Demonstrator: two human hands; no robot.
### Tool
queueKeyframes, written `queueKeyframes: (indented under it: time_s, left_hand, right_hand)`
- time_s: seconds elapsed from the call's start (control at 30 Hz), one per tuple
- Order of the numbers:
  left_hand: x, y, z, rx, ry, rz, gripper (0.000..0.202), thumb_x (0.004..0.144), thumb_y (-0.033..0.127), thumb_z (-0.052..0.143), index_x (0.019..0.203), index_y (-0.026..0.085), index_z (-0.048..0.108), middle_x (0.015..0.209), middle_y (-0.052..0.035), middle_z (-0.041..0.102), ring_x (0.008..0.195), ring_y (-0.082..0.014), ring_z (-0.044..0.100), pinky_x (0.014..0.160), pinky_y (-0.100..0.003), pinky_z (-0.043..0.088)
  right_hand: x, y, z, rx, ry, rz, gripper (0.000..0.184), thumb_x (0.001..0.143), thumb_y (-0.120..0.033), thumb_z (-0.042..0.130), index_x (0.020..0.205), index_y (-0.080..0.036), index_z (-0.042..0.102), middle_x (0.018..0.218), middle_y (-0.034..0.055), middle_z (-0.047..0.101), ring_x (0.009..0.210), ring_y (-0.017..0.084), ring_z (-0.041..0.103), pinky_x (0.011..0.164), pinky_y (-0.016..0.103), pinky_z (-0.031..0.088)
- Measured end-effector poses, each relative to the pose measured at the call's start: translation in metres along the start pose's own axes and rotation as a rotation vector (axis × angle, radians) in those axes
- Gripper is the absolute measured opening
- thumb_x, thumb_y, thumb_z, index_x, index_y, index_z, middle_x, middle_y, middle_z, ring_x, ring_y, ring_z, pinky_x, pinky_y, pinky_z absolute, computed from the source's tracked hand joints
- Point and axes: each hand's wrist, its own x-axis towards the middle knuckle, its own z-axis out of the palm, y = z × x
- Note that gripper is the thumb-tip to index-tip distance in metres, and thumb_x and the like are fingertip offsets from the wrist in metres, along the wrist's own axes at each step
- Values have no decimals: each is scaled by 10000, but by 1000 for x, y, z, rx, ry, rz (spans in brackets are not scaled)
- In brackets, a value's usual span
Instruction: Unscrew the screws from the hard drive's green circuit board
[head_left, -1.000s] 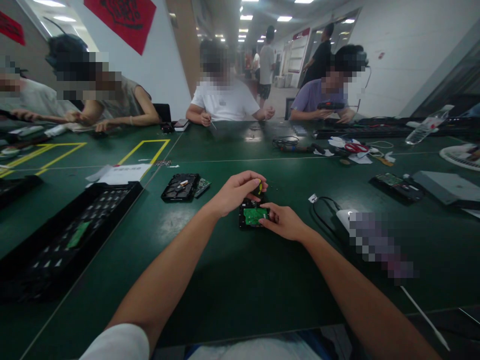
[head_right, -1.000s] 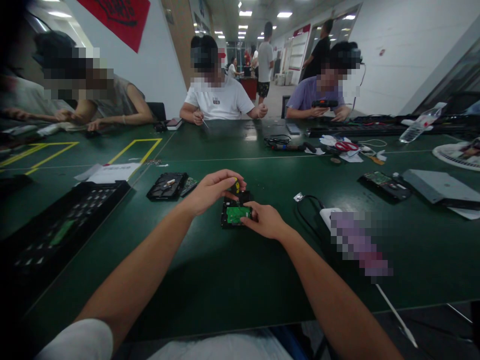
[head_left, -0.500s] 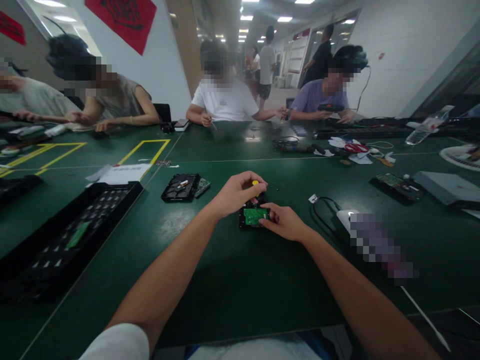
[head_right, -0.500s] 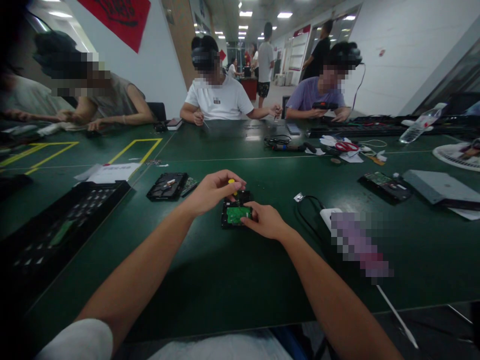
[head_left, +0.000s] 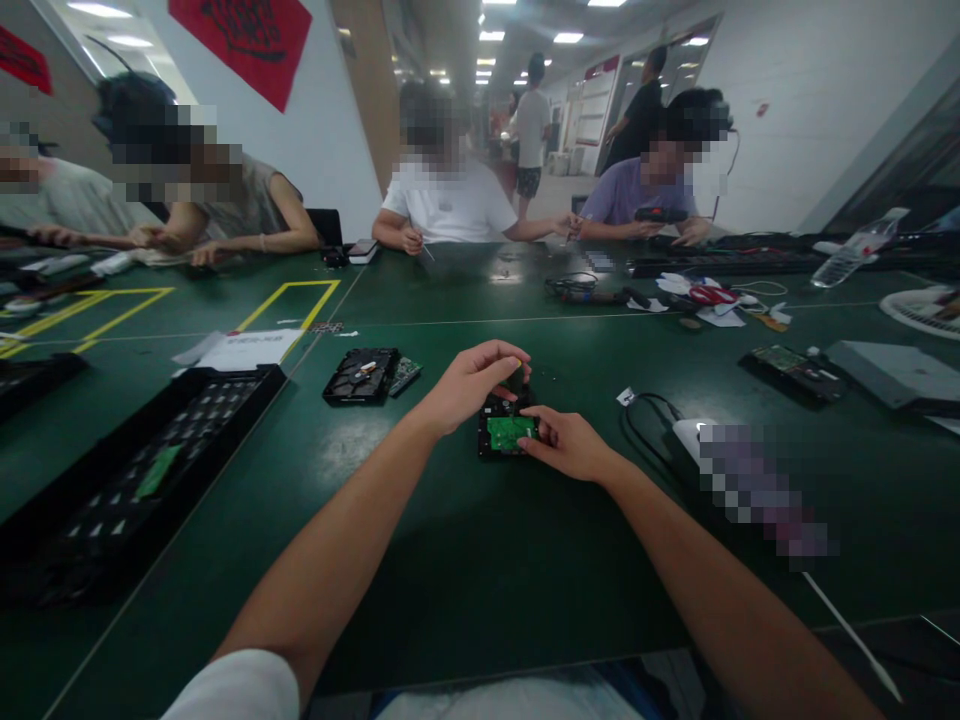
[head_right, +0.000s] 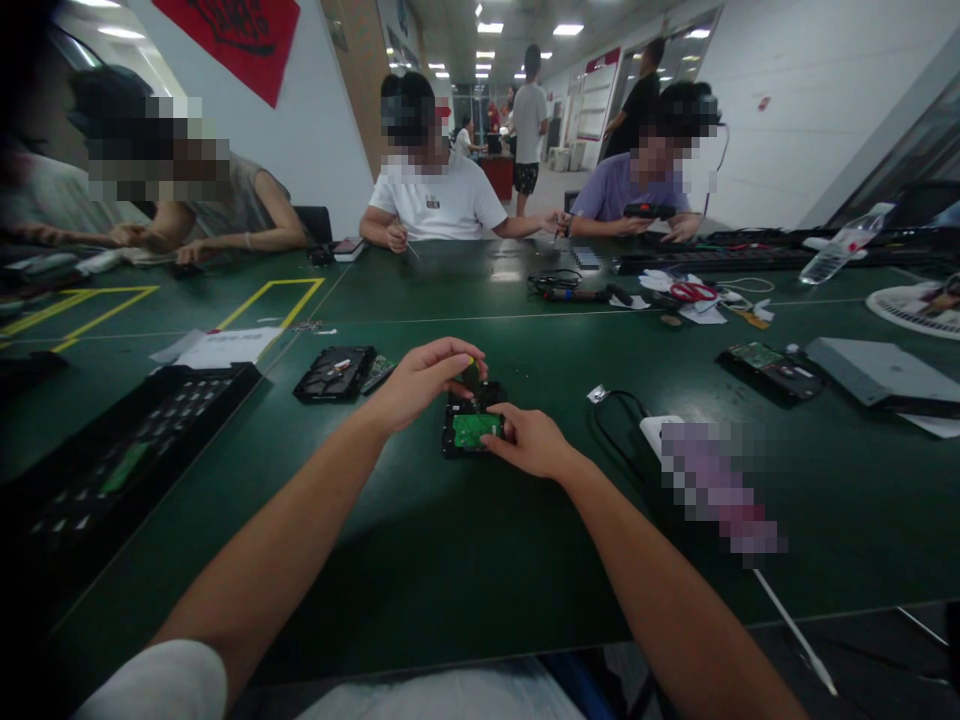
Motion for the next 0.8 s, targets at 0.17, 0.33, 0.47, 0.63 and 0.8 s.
queueKeyframes:
  time_s: [0.17,0.33,0.47,0.63,0.8]
  left_hand:
    - [0,1,-3,229,62,48,312,931,462,683,1086,195,730,974,-49,681,854,-161,621,675,-248,551]
    - [-2,5,-3,240,24,52,306,939,462,664,1028,177,731,1013,-67,700,905,-183,648,672,-257,550]
    - [-2,7,0,131,-35,26,267,986,402,594,1073,169,694,1084,-98,726,1011,-211,682,641,-235,542]
    - [-2,6,2,51,-30,-8,259,983,402,609,1000,156,688,1012,-98,726,945,-194,686,639,-236,552]
    - [-2,4,2,-103,-38,-54,255,977,390,588,1015,164,698,1083,-122,720,1055,-240,680,726,-297,603]
  right_hand:
    - [0,-2,0,8,-8,8,511,970,-466,656,1414,-228,570,788,-13,652,657,140,606,616,263,423]
    - [-1,-1,1,4,-2,2,501,966,-461,662,1399,-224,571,795,-16,646,652,137,597,604,258,416]
    - [0,2,3,6,10,-18,483,967,-464,659,1379,-224,579,784,-25,636,646,133,594,610,257,414]
    - [1,4,4,7,9,-13,492,970,-462,656,1393,-226,569,778,-30,636,650,132,600,621,256,418]
    - [0,5,3,1,9,-17,493,970,-482,657,1392,-240,579,808,-19,650,670,134,608,640,258,434]
